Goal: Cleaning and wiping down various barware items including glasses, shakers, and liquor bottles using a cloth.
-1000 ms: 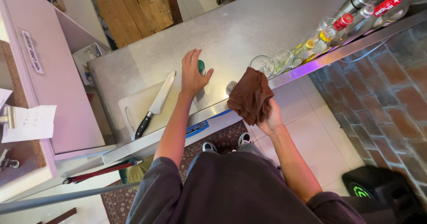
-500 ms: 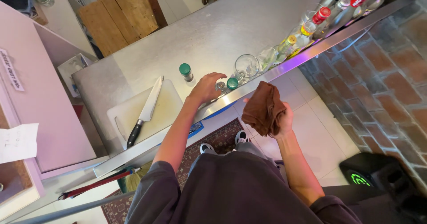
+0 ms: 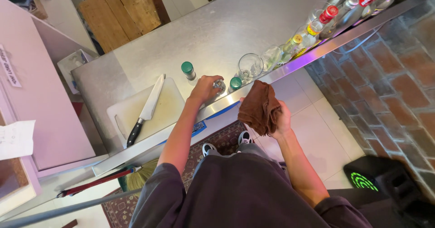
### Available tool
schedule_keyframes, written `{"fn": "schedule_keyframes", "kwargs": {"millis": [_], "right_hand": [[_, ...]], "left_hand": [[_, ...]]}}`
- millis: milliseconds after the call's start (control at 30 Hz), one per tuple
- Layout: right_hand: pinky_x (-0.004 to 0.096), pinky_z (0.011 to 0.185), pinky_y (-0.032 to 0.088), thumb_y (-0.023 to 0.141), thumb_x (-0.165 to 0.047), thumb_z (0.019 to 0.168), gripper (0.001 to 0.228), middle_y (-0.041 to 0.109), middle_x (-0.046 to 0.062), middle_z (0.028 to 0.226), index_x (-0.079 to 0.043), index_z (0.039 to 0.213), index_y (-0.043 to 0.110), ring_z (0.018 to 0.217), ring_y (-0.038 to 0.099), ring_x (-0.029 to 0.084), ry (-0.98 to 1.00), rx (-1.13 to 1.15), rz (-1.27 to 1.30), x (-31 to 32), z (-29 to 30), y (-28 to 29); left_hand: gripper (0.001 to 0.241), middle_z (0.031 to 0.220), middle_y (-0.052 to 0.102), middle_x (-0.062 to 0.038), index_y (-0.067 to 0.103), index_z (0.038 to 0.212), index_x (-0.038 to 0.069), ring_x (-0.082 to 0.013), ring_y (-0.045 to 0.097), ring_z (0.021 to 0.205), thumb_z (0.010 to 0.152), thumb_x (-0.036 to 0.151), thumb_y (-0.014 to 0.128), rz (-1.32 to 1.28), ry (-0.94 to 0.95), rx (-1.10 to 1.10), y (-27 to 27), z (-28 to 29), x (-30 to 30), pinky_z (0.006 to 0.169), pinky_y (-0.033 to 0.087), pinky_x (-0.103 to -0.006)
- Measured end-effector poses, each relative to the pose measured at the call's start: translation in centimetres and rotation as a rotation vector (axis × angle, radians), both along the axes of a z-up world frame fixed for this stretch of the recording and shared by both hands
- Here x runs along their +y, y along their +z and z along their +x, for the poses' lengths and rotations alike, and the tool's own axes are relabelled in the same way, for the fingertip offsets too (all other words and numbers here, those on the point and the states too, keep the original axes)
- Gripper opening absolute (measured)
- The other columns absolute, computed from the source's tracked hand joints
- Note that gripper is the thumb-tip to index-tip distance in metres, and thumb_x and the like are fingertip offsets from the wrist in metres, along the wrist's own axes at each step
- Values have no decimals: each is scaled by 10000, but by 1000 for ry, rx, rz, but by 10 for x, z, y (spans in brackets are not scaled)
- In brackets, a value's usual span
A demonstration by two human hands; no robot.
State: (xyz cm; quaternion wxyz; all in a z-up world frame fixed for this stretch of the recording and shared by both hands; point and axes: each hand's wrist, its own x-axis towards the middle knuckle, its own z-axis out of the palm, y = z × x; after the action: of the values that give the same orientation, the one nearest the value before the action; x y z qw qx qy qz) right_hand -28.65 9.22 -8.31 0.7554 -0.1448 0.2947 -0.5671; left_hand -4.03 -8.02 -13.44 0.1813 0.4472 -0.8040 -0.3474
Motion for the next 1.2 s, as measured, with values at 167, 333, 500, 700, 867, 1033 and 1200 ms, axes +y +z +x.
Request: {"fn": "schedule_keyframes", "kwargs": {"millis": [167,333,500,700,867,1033,1200], "right_hand": [[500,1149,412,316,-402,992,697,478,306,1521,19,1544,377,1343,527,412,61,-17,2,-6,13,5],[524,1157,404,309,-442,996,705,465,326,1508,-28,1566,340,1367,508,434,136,-36,-28,-13,35,20],[517,1177,404,282,-603,1016,770,477,257,1540,-94,1591,334,1390,512,377,202,51,23,-26,68,30],[496,1082,511,257,-683,990,784,575,131,1469,-145,1530,442,1309,592,327,141,-130,17,-59,106,27],[385,893,573,371,-606,1095,589,670,91,1240,-147,1410,561,1077,669,235,71,-72,-27,-87,109,-16],[321,742,585,396,-604,1060,606,732,97,1088,-95,1290,632,920,713,188,41,87,10,-95,111,-6],[329,725,600,532,-503,1032,516,725,81,1026,-42,1222,665,880,718,174,-148,250,155,-105,110,-12]], "left_hand": [[403,1090,770,-165,722,1204,74,-260,768,989,819,108,836,87,97,284,17,21,6,895,589,-348],[412,1208,742,-114,675,1282,12,-187,720,1105,887,60,777,250,206,674,56,41,15,960,616,-328],[430,1265,723,-116,612,1375,-6,-168,677,1201,962,23,726,324,143,909,82,56,26,1081,539,-320],[453,1203,763,-109,673,1321,54,-171,724,1110,881,56,781,214,135,673,121,41,54,1016,597,-321],[465,1168,778,-121,702,1271,70,-208,752,1114,827,94,839,-38,178,533,129,28,68,1007,571,-335],[470,1133,788,-114,707,1262,74,-209,754,1126,817,126,849,-35,274,554,122,17,69,977,579,-333],[443,1177,782,-129,674,1303,58,-228,735,1172,885,120,804,-80,276,668,114,8,72,1041,533,-333]]}}
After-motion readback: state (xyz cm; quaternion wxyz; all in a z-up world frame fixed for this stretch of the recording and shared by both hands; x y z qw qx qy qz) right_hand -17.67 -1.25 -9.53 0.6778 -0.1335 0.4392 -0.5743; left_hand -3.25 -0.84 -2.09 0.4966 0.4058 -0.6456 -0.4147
